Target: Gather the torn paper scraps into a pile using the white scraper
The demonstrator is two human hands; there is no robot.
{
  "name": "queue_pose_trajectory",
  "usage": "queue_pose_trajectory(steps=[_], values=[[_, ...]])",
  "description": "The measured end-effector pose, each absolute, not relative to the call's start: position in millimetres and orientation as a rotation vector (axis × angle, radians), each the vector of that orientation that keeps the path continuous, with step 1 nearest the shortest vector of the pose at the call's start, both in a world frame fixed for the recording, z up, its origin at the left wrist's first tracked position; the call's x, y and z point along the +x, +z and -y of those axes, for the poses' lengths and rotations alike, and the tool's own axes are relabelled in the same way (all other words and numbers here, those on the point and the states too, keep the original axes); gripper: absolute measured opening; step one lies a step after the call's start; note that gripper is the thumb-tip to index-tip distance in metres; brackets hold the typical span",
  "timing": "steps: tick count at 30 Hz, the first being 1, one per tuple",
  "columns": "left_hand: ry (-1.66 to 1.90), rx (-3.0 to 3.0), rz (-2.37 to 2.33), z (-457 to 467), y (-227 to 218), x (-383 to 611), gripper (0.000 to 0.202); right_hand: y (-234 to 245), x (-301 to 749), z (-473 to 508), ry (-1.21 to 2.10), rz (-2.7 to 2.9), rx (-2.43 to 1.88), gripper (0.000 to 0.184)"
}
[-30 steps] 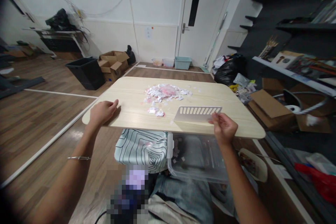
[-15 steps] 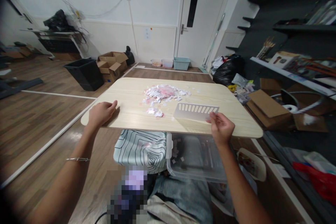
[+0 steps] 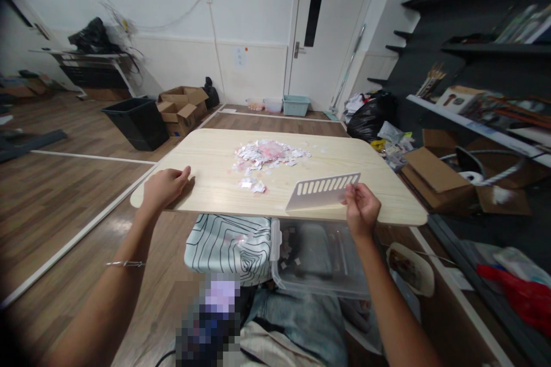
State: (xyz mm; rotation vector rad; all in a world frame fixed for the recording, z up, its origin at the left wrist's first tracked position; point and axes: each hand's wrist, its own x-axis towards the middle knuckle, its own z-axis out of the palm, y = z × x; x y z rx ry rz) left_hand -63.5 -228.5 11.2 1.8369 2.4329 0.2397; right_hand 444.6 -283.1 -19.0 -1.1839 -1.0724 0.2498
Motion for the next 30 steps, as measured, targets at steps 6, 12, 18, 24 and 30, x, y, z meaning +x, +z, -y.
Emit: queue_pose_trajectory(steps=[6,12,18,24,30], values=[[0.250,1.840,-2.447,229.2,11.5,-63.3,0.082,-19.8,444.4,283.4,0.295,1.117,-1.187,0.094],[0.269,1.856,-2.467,228.9,9.2,-64.2,0.082,-24.5,440.6,281.7,0.333,1.166,-1.193,0.094],[0.255,1.837,-2.475,229.6,9.9,-62.9,0.083,-27.3,443.9,281.5,0.311,1.182,-1.191,0.090],[0.261,1.833,-2.467,229.8,9.8,-62.8,0.083,-27.8,448.5,283.3,0.254,1.160,-1.195,0.080],[0.295,1.822,-2.464,229.3,9.5,-63.4,0.079,-27.1,451.8,280.0,0.243,1.147,-1.212,0.080]])
